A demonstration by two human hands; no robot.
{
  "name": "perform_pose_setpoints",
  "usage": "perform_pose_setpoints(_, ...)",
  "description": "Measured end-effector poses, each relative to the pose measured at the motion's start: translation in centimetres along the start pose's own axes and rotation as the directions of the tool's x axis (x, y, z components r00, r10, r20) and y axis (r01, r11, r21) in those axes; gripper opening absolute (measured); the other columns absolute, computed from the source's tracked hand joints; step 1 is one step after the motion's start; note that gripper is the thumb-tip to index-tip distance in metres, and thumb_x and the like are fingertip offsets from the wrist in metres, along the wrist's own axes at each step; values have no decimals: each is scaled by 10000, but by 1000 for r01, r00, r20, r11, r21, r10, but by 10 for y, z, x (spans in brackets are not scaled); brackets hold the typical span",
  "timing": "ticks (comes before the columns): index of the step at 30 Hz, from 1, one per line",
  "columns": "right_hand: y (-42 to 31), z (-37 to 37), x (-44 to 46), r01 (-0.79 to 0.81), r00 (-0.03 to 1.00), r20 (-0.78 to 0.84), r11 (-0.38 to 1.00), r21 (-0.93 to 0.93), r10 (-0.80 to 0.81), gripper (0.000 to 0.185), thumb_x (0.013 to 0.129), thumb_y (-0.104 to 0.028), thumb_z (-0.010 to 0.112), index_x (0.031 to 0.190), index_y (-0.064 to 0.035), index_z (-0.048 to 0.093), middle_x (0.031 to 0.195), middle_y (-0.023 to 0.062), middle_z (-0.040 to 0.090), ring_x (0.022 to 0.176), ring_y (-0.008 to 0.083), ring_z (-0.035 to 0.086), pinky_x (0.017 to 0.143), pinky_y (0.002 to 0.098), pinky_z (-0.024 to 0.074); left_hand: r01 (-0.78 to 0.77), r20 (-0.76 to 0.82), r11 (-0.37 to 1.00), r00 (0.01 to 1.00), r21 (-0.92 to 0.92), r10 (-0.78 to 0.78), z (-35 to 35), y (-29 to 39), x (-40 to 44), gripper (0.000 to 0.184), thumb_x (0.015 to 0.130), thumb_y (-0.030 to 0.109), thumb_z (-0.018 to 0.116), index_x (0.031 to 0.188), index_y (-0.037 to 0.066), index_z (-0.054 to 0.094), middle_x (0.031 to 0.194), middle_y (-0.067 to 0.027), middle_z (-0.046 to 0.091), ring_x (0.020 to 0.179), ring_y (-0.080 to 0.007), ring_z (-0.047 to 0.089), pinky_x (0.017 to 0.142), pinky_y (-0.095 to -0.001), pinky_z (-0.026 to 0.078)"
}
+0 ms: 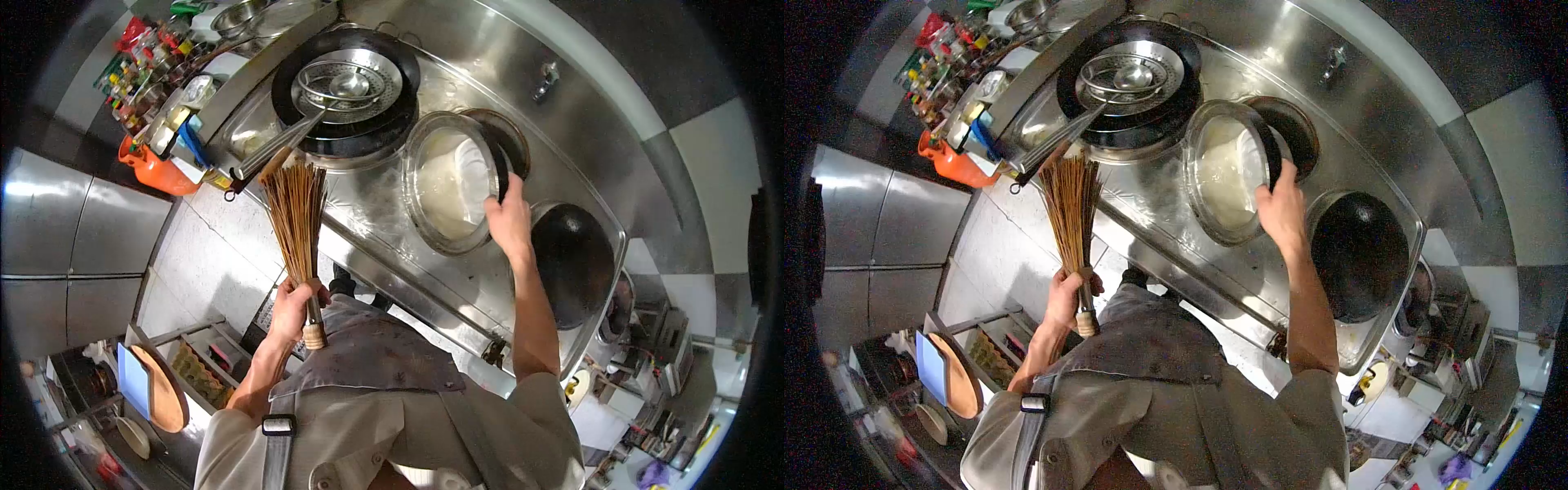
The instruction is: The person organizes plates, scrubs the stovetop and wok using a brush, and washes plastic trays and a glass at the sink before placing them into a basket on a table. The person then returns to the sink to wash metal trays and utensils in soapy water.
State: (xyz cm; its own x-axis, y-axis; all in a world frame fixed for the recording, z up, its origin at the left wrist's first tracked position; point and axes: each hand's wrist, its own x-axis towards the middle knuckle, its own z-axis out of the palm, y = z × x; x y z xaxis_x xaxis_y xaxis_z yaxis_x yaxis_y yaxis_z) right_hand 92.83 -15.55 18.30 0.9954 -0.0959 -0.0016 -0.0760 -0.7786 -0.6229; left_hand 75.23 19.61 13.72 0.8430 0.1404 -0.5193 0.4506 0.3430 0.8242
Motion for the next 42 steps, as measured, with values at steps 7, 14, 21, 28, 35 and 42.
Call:
perform_pose_setpoints(7, 92, 10, 1, -382, 919, 182, 682, 624, 349, 525, 836, -176, 581, 1333, -50, 468, 1051, 112, 631, 834, 229, 593, 665, 386, 485, 1, -10, 1000, 1000, 12, -1, -16, -9, -10, 222, 837, 181, 576, 935, -18, 562, 755, -130, 637, 658, -212, 630, 627, -339, 523)
perform_pose_setpoints(14, 162, 108, -82, -214, 947, 69, 460, 862, 313, 380, 768, -98, 697, 1134, -28, 619, 1036, 112, 659, 900, 230, 636, 861, 391, 489, -1, 13, 1000, 1000, 30, 1, -26, 25, -8, 249, 832, 184, 572, 963, -27, 565, 792, -132, 646, 690, -214, 635, 664, -350, 534)
perform_pose_setpoints(21, 110, 74, -111, -428, 773, 250, 187, 884, 583, 408, 829, -81, 648, 1216, -3, 546, 1098, 115, 635, 945, 203, 627, 699, 322, 525, -29, 130, 985, 992, 171, 6, -36, 38, -4, 137, 823, 125, 610, 882, 4, 584, 732, -98, 644, 677, -180, 620, 657, -321, 506)
perform_pose_setpoints(28, 117, 102, -115, -337, 865, 217, 204, 919, 454, 388, 802, -115, 667, 1150, 18, 557, 971, 119, 629, 855, 212, 627, 659, 360, 533, -23, 194, 960, 981, 278, -32, -37, 35, 4, 172, 836, 122, 578, 952, -5, 573, 758, -97, 635, 690, -182, 610, 674, -324, 509)
perform_pose_setpoints(35, 73, 119, -115, -215, 832, 100, 151, 965, 546, 202, 813, -131, 669, 970, -18, 609, 796, 54, 601, 694, 169, 574, 581, 346, 491, -29, 219, 945, 975, 325, -45, -40, 27, 5, 205, 817, 105, 613, 975, -12, 557, 774, -82, 632, 701, -176, 619, 673, -323, 514)
perform_pose_setpoints(42, 98, 109, -141, -269, 818, 138, 159, 950, 559, 292, 820, -145, 658, 1078, -19, 606, 795, 53, 631, 642, 191, 617, 559, 309, 518, -88, 258, 913, 966, 398, -19, -36, 35, 1, 184, 825, 116, 625, 953, -1, 565, 771, -85, 645, 697, -160, 616, 659, -309, 503)
